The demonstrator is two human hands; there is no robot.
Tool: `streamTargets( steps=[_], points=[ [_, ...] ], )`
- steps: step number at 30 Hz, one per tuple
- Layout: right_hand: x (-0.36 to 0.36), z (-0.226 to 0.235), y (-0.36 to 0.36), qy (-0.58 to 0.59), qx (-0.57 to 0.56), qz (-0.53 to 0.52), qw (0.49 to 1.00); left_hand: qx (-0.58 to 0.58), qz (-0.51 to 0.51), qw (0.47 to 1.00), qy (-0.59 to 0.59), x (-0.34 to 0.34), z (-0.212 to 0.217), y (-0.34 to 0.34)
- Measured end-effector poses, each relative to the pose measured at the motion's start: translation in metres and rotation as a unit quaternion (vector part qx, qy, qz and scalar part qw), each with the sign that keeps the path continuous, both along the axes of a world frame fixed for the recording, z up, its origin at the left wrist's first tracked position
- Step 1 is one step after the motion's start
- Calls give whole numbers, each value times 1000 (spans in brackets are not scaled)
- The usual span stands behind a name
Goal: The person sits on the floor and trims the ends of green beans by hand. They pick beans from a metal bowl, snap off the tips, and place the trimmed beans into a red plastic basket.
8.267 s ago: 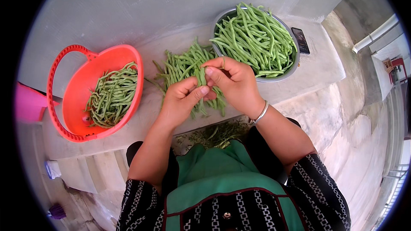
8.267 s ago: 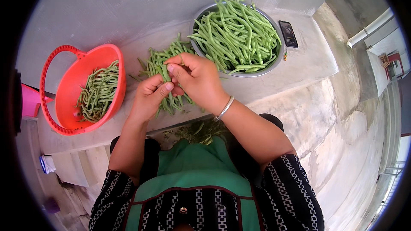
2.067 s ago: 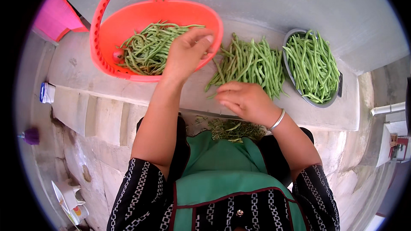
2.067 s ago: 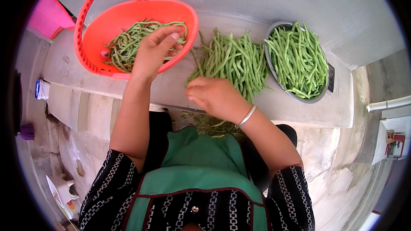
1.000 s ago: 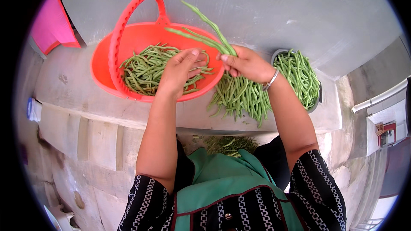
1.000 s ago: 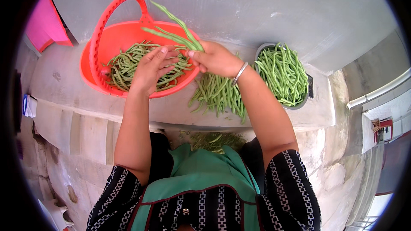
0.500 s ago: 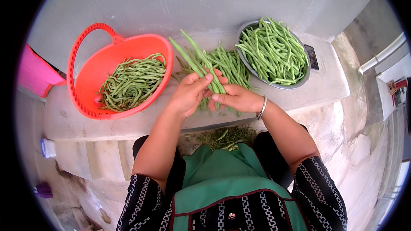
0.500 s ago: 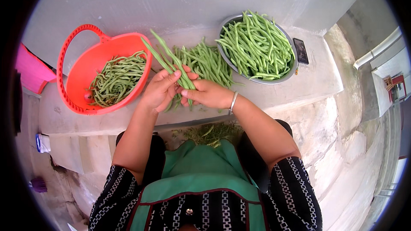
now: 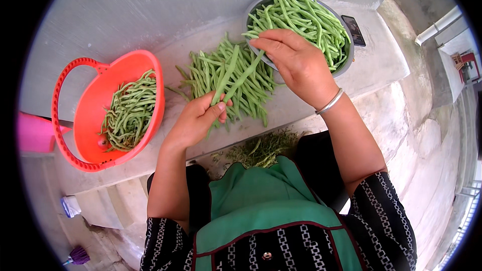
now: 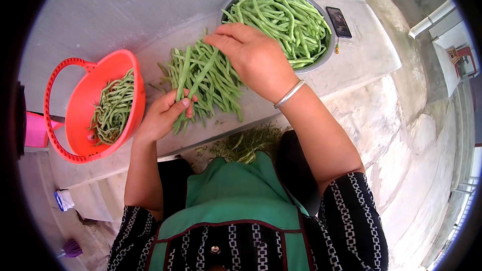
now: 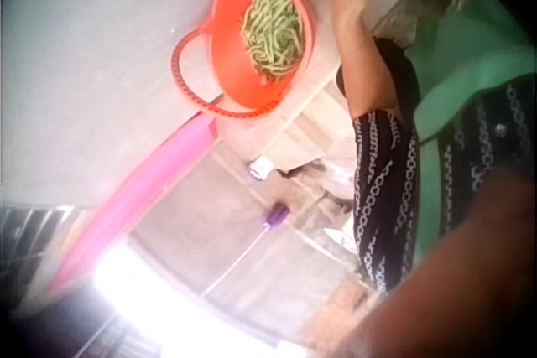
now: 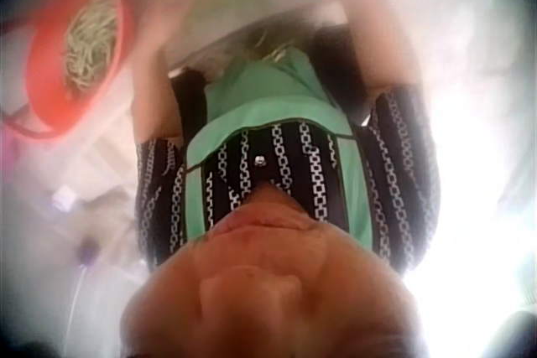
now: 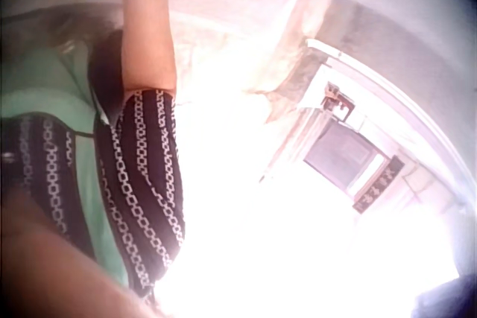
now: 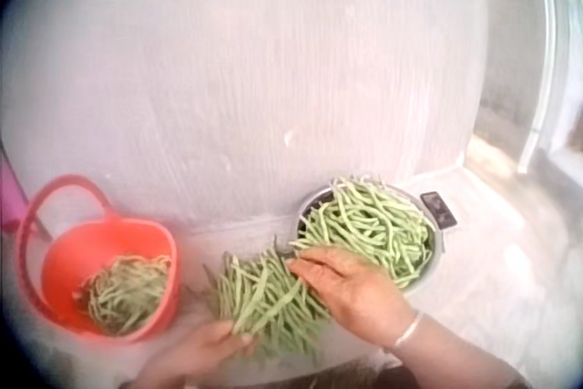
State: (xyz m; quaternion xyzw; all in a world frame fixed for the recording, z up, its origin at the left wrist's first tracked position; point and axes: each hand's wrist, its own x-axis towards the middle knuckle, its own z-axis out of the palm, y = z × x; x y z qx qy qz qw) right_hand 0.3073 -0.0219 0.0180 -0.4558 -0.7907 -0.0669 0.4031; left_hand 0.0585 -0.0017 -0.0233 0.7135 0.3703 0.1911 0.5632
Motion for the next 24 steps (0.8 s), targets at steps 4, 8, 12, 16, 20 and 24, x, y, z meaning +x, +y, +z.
streamTargets(
  steps=[4,8,12,16,20,24],
  points=[
    [-6,-4,-4,66,-39,34,996,74,10,995,69,-4,12,-4],
    [-13,1,-8,91,-125,117,981,130,-18,981,146,-10,15,-12],
    [-22,-3,-12,113,-221,196,948,166,-54,965,194,-14,14,-15],
    [-23,-10,-8,70,-201,184,960,168,-83,967,175,-15,19,-19],
    [-24,-17,-9,23,-155,140,978,121,-72,980,142,-18,19,-16],
    [-23,-22,-9,-37,-83,97,991,124,-83,977,152,-18,22,-15]
  ],
)
